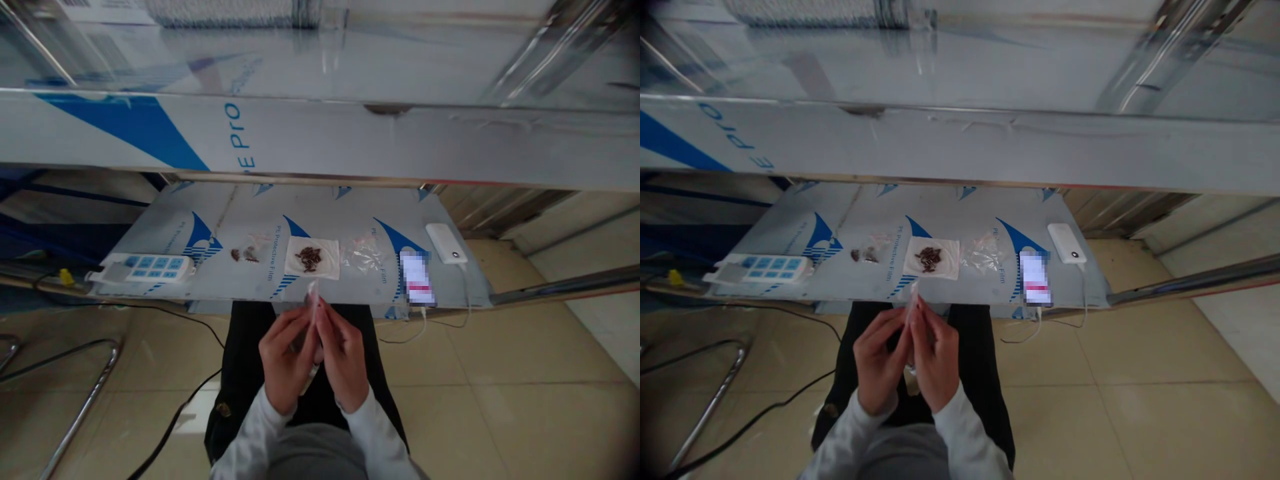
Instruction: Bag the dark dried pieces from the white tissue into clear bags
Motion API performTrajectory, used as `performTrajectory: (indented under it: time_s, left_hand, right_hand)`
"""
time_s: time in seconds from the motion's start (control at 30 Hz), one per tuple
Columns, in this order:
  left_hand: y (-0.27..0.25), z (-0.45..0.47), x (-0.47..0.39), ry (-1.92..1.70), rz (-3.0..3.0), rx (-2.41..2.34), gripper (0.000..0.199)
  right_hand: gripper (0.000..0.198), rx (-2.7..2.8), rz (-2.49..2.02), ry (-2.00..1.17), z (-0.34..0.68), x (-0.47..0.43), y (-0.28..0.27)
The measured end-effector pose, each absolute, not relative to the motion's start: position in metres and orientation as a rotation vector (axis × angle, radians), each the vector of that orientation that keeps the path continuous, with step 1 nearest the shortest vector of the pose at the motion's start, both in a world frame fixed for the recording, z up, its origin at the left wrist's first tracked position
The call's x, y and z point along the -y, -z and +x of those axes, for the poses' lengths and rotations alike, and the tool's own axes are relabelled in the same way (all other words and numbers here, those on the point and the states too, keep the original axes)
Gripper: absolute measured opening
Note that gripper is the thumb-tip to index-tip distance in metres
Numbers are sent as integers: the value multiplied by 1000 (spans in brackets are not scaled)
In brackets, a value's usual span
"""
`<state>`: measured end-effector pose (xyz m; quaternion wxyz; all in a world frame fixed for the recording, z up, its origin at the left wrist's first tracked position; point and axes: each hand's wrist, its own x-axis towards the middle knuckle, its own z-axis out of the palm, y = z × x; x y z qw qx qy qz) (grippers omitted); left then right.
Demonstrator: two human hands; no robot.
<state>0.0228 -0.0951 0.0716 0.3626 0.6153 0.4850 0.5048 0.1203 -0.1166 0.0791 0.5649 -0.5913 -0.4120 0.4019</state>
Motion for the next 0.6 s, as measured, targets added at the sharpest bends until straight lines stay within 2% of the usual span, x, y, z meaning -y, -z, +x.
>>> performTrajectory:
  time_s: [0.2,0.33,0.43,0.53,0.6]
  left_hand:
    - [-75,5,103,-1051,798,-1047,26]
    - [-78,-7,89,-872,762,-982,23]
    - [-76,-15,89,-755,796,-942,26]
    - [-71,-21,93,-723,865,-1027,26]
    - [-67,-22,96,-731,865,-1100,26]
  right_hand:
    - [39,1172,-1400,-924,109,131,-69]
    - [39,1389,-1369,-886,118,138,-54]
    - [41,1443,-1439,-743,124,141,-52]
    - [31,1404,-1545,-569,125,148,-57]
    - [19,1411,-1541,-566,122,154,-60]
